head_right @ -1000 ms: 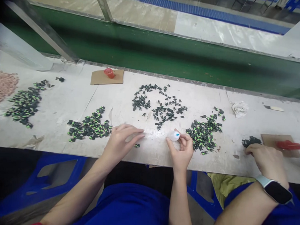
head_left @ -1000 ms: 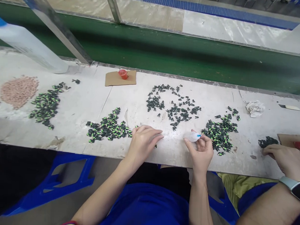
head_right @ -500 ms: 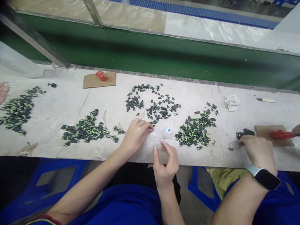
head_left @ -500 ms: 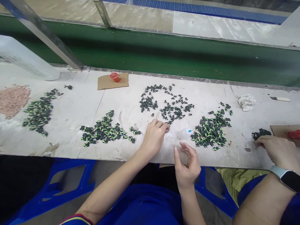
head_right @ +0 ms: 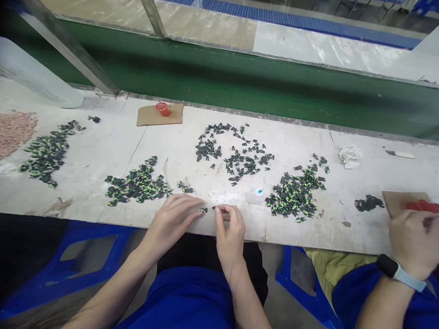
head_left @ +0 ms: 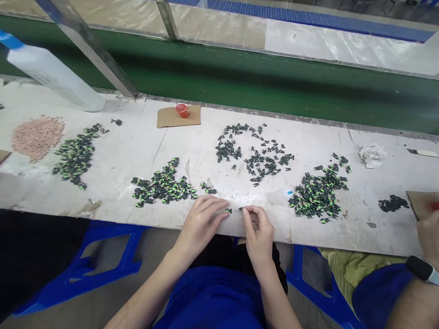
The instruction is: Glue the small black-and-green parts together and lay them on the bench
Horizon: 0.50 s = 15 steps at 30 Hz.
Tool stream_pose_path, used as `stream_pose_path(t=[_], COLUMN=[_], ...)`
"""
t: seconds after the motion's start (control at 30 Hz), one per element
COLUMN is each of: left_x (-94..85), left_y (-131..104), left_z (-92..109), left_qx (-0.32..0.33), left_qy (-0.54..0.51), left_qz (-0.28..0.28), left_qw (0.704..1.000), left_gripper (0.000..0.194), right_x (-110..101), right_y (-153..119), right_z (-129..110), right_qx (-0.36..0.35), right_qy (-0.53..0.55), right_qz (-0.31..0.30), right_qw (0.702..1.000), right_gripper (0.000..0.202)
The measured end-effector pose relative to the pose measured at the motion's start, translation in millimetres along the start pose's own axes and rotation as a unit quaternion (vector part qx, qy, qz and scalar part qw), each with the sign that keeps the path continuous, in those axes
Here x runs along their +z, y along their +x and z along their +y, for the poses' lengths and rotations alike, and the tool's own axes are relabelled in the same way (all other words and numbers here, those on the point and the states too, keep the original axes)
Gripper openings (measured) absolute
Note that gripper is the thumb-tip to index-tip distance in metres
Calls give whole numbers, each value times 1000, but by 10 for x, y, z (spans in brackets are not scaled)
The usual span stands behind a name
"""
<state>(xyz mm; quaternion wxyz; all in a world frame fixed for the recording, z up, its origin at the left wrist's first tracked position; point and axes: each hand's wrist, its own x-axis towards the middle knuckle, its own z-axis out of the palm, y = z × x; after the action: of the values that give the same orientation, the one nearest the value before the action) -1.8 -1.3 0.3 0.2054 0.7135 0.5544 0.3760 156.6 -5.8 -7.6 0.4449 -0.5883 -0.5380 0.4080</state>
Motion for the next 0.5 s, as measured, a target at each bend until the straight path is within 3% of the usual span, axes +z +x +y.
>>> stream_pose_path(t=[0.1, 0.23, 0.37, 0.5], left_x=[51, 118, 106, 46], left_y=[-68, -70, -46, -39], left_z=[-85, -119, -83, 13], left_qx=[34, 38, -9, -71], left_qy=[69, 60, -10, -70], left_qz=[30, 25, 12, 2], left_qw=[997, 997, 1000, 995], left_gripper=[14, 14, 14, 12], right_x=[34, 81, 96, 75], right_y=[-8, -28, -42, -51], right_z=[-9, -26, -24, -31], right_qx=[-20, -11, 42, 50], right_qy=[-26, -3, 29, 75], right_qz=[9, -6, -24, -19], right_qw=[999, 1000, 998, 996], right_gripper=[18, 17, 18, 17])
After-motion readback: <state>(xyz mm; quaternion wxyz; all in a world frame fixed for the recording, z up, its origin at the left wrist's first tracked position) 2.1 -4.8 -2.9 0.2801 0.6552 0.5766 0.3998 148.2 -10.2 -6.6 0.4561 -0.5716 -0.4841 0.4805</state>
